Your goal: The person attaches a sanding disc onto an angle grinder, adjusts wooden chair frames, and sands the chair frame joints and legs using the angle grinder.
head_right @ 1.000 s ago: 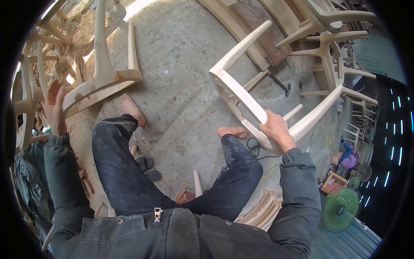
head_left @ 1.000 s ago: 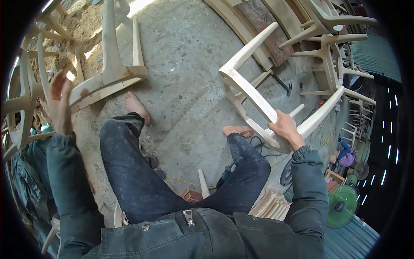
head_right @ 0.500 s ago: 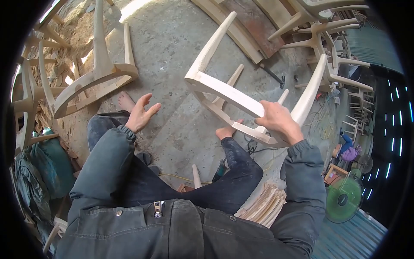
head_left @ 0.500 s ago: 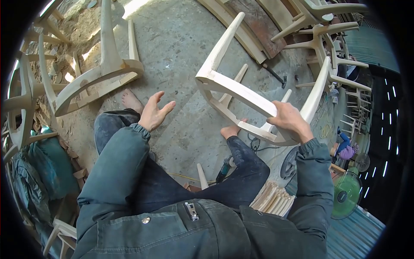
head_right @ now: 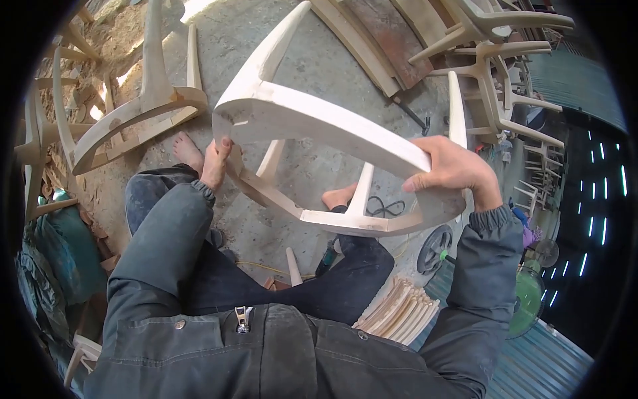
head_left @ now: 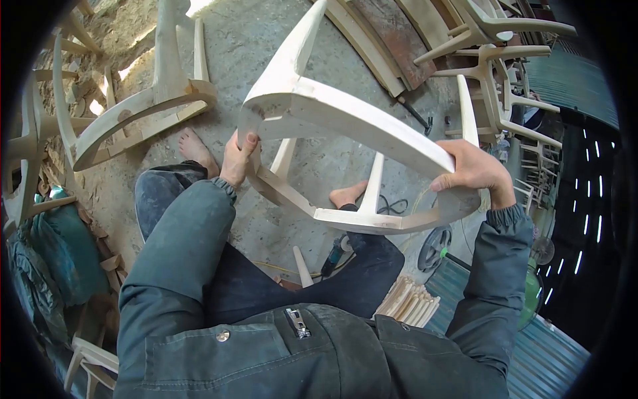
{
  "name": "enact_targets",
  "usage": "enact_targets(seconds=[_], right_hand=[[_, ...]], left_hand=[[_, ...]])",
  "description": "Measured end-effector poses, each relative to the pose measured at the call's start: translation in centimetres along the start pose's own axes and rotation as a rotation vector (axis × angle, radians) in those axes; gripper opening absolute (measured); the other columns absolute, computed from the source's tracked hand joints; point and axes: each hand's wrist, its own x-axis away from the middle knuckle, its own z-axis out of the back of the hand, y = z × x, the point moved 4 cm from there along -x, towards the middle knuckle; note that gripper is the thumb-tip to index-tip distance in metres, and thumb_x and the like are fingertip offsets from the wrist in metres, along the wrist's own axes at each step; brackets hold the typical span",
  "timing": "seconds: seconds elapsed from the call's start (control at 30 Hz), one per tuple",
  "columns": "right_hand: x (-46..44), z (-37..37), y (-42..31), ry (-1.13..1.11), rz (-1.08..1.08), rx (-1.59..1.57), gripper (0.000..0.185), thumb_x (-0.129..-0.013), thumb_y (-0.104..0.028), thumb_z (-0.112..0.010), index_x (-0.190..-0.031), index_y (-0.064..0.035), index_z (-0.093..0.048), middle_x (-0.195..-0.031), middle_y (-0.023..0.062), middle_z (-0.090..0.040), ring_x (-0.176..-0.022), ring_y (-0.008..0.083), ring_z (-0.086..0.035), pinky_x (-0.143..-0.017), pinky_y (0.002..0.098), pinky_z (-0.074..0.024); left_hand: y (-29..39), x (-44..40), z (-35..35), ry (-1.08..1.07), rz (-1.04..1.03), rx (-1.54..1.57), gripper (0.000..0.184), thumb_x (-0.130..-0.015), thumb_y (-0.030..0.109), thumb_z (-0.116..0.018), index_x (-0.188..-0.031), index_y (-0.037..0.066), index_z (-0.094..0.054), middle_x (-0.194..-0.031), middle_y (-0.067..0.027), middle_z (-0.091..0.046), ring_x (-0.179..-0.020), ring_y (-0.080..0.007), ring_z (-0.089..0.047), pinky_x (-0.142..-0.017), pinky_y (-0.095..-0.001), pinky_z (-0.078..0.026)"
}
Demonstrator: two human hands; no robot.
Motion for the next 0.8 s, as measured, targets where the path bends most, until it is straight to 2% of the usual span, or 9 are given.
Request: enact_targets(seconds=[0.03, 0.17, 0.37, 0.47, 0.57, 0.67, 0.73, 0.77, 0.8], right_hand=[[0.1, 0.3, 0.8, 0.009, -0.03, 0.005, 0.081, -0.066, -0.053, -0.094, -0.12, 0.0021, -0.068, -0.101, 0.0124, -0.071, -0.095, 0.0219, -0.066, -0.087, 0.0357, -0.0515], [1.8, 0.1, 4.0, 0.185, -0.069, 0.077, 0.073, -0.066, -0.043, -0.095, -0.118, 0.0012, -0.069, -0.099, 0.0112, -0.071, -0.092, 0.0215, -0.066, -0.086, 0.035, -0.052], [5.0, -4.9, 7.5, 0.587, -0.081, 0.077, 0.058, -0.072, -0.019, -0.09, -0.123, -0.0035, -0.068, -0.107, 0.0147, -0.074, -0.1, 0.0252, -0.072, -0.091, 0.0362, -0.0545], [5.3, -6.8, 8.6, 0.648, -0.019, 0.067, 0.059, -0.071, -0.017, -0.09, -0.124, -0.0038, -0.068, -0.108, 0.0148, -0.074, -0.099, 0.0268, -0.072, -0.091, 0.0358, -0.0547], [4.1, -8.3, 7.7, 0.645, 0.073, 0.048, 0.06, -0.069, -0.017, -0.091, -0.124, -0.004, -0.068, -0.109, 0.015, -0.073, -0.1, 0.0298, -0.072, -0.09, 0.0355, -0.0549], [2.9, -10.1, 6.4, 0.661, 0.151, -0.001, 0.064, -0.066, -0.016, -0.094, -0.123, -0.003, -0.068, -0.111, 0.0159, -0.073, -0.102, 0.0324, -0.071, -0.09, 0.0375, -0.0548], [2.6, -11.1, 6.0, 0.836, 0.266, 0.078, 0.068, -0.061, -0.016, -0.096, -0.122, -0.0022, -0.069, -0.111, 0.016, -0.073, -0.106, 0.0354, -0.07, -0.092, 0.0406, -0.0542], [2.9, -12.1, 7.3, 0.821, 0.237, 0.147, 0.071, -0.072, -0.032, -0.092, -0.13, -0.0009, -0.064, -0.125, 0.0184, -0.069, -0.12, 0.0353, -0.065, -0.102, 0.0444, -0.0497], [3.2, -13.2, 8.4, 0.796, 0.219, 0.141, 0.071, -0.072, -0.032, -0.092, -0.13, -0.0009, -0.064, -0.125, 0.0184, -0.069, -0.12, 0.0353, -0.065, -0.102, 0.0444, -0.0497]], left_hand=[[0.4, -0.2, -0.4, 0.028, -0.005, 0.009, 0.078, -0.087, 0.079, -0.065, -0.11, 0.005, -0.062, -0.092, -0.0006, -0.059, -0.088, -0.0132, -0.054, -0.081, -0.0312, -0.044], [1.8, 0.5, -2.7, 0.007, -0.028, -0.085, 0.081, -0.086, 0.08, -0.064, -0.112, 0.004, -0.062, -0.095, -0.0021, -0.061, -0.093, -0.0142, -0.055, -0.084, -0.0321, -0.046], [0.8, 2.4, -5.8, 0.01, -0.098, -0.129, 0.085, -0.086, 0.079, -0.066, -0.119, 0.001, -0.06, -0.104, -0.0048, -0.063, -0.101, -0.0157, -0.057, -0.091, -0.0336, -0.047], [2.7, 5.1, -6.3, 0.043, -0.088, -0.142, 0.083, -0.087, 0.076, -0.068, -0.12, 0.001, -0.059, -0.105, -0.0058, -0.063, -0.102, -0.0164, -0.057, -0.091, -0.0342, -0.047], [2.9, 8.2, -2.7, 0.125, -0.12, -0.286, 0.084, -0.089, 0.074, -0.066, -0.127, 0.0, -0.058, -0.111, -0.0077, -0.064, -0.104, -0.0178, -0.058, -0.092, -0.0343, -0.047], [2.0, 10.8, 1.5, 0.17, -0.074, -0.416, 0.094, -0.091, 0.08, -0.055, -0.135, -0.003, -0.056, -0.122, -0.0138, -0.065, -0.113, -0.0218, -0.059, -0.096, -0.0377, -0.047], [1.5, 10.7, 2.8, 0.161, -0.079, -0.474, 0.099, -0.093, 0.083, -0.048, -0.134, -0.006, -0.057, -0.127, -0.0153, -0.064, -0.118, -0.0241, -0.059, -0.099, -0.0393, -0.047], [1.5, 11.2, 2.4, 0.231, -0.105, -0.422, 0.102, -0.094, 0.084, -0.044, -0.135, -0.009, -0.057, -0.131, -0.017, -0.063, -0.122, -0.0271, -0.059, -0.102, -0.0403, -0.046], [1.1, 11.2, 2.4, 0.221, -0.076, -0.417, 0.102, -0.094, 0.084, -0.044, -0.135, -0.009, -0.057, -0.131, -0.017, -0.063, -0.122, -0.0271, -0.059, -0.102, -0.0403, -0.046]])
